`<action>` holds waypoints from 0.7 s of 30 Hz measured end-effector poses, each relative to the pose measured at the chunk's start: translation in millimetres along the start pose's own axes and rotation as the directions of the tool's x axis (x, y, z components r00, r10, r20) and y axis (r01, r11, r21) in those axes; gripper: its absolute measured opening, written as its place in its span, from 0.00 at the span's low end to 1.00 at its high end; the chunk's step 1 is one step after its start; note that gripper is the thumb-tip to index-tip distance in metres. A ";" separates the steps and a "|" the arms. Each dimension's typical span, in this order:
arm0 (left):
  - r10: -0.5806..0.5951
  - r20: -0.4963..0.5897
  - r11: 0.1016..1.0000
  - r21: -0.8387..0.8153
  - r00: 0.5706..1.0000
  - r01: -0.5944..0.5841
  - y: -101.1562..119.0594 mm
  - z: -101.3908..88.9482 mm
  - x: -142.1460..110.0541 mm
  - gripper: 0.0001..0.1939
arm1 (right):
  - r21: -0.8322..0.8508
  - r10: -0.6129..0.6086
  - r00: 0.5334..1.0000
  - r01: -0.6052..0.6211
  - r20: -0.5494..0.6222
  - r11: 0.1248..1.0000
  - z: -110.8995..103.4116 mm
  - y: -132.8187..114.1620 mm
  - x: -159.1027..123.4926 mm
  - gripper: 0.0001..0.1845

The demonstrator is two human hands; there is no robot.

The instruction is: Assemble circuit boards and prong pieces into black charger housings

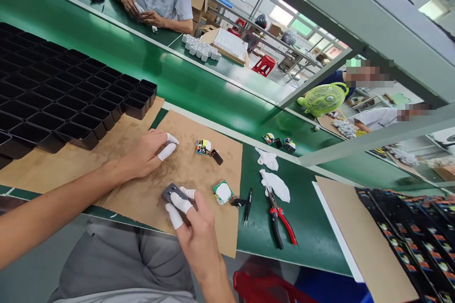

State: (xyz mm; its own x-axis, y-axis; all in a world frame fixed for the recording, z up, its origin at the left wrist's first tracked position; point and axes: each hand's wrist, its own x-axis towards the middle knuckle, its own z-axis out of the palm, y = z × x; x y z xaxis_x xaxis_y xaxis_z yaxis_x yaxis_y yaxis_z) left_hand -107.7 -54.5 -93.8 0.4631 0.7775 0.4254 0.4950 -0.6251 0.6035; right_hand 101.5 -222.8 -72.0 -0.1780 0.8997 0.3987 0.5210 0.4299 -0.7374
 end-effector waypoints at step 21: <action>0.059 0.003 0.998 0.018 0.998 -0.059 -2.1 4.3 -2.6 0.17 | 0.639 0.582 0.694 -0.226 -0.424 0.735 15.6 -18.5 -22.9 0.18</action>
State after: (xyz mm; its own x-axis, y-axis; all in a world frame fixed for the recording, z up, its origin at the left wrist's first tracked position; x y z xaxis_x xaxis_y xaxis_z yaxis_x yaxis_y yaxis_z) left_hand -106.8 -55.5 -99.1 0.4933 0.7394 0.4582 0.4806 -0.6707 0.5650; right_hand 82.9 -250.2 -76.0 0.5333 0.8422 0.0790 -0.1106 0.1620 -0.9806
